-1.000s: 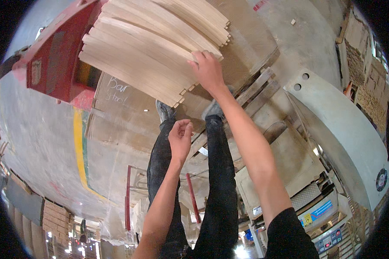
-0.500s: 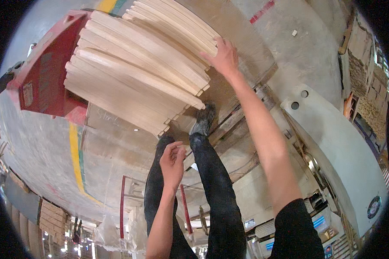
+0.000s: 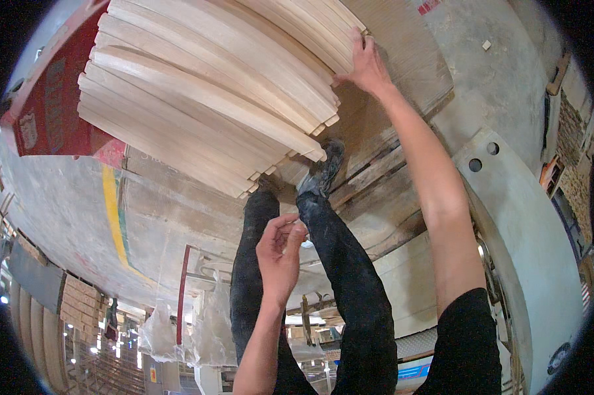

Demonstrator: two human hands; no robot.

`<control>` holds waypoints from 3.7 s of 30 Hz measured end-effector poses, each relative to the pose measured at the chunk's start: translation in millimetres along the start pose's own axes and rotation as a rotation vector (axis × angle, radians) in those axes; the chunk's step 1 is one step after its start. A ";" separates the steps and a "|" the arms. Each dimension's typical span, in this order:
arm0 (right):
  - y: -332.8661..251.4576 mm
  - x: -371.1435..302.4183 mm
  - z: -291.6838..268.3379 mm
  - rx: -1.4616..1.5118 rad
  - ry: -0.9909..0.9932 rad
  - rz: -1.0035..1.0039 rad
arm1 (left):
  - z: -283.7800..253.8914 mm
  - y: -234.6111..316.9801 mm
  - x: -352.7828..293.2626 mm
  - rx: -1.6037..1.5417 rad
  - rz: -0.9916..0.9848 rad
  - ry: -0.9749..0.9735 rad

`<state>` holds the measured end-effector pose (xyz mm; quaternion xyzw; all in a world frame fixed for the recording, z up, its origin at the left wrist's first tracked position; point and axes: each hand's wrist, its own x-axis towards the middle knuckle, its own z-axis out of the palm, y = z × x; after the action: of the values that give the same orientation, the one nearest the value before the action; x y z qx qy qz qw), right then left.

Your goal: The person repeatedly picks up wooden planks from a stack and feeds them one by one into a woodworking machine. The planks are then placed onto a growing stack on the floor.

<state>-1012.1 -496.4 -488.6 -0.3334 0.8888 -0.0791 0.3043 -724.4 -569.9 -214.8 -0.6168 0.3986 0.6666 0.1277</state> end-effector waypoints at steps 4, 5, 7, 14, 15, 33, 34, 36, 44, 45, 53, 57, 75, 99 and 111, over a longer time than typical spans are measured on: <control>8.9 6.8 -6.5 0.022 0.016 0.039 | 15.3 -9.4 1.3 0.028 0.027 -0.033; 13.3 10.6 -14.1 0.035 0.027 0.035 | 13.5 -10.9 1.4 0.040 0.013 -0.023; 21.7 15.0 -19.7 0.017 0.050 0.027 | 17.1 -10.8 2.9 0.052 -0.014 -0.025; 25.0 18.0 -21.1 -0.049 0.062 0.019 | 16.9 -5.7 3.8 -0.006 -0.027 -0.035; 22.5 14.8 -22.3 -0.030 0.064 0.000 | 14.6 -3.5 2.7 0.004 -0.029 -0.026; -17.1 -161.1 -174.6 0.695 -0.634 0.347 | 17.1 -26.6 22.4 -0.697 -0.178 -0.373; -19.6 -171.7 -182.0 0.701 -0.639 0.354 | 31.1 -22.7 31.5 -0.701 -0.153 -0.441; -28.1 -186.9 -194.6 0.745 -0.660 0.407 | 67.9 -9.8 57.2 -0.880 -0.190 -0.459; -66.6 -283.1 -213.1 0.806 -0.609 0.535 | 136.8 23.7 78.7 -1.056 -0.223 -0.588; -66.3 -304.9 -204.4 0.816 -0.553 0.527 | 134.0 20.3 71.4 -1.068 -0.241 -0.589; -173.3 -353.6 -174.2 0.827 -0.374 0.370 | 19.6 5.6 -11.5 -0.989 -0.125 -0.299; -215.3 -311.1 -122.0 0.863 -0.522 0.103 | -69.0 -1.7 7.3 -0.944 0.148 -0.210; -300.7 -199.1 -40.9 0.382 -0.434 -0.098 | -112.2 21.3 108.3 -0.819 0.319 0.071; -353.4 -211.0 -0.5 0.323 -0.145 -0.059 | -150.8 -7.4 111.7 -0.939 0.215 0.064; -383.2 -203.5 23.3 0.091 0.236 -0.083 | -164.3 16.9 94.4 -0.917 0.282 -0.023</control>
<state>-669.1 -657.7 -276.2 -0.3441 0.8994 -0.1703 0.2089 -636.7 -724.4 -282.8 -0.5421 0.1418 0.7913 -0.2447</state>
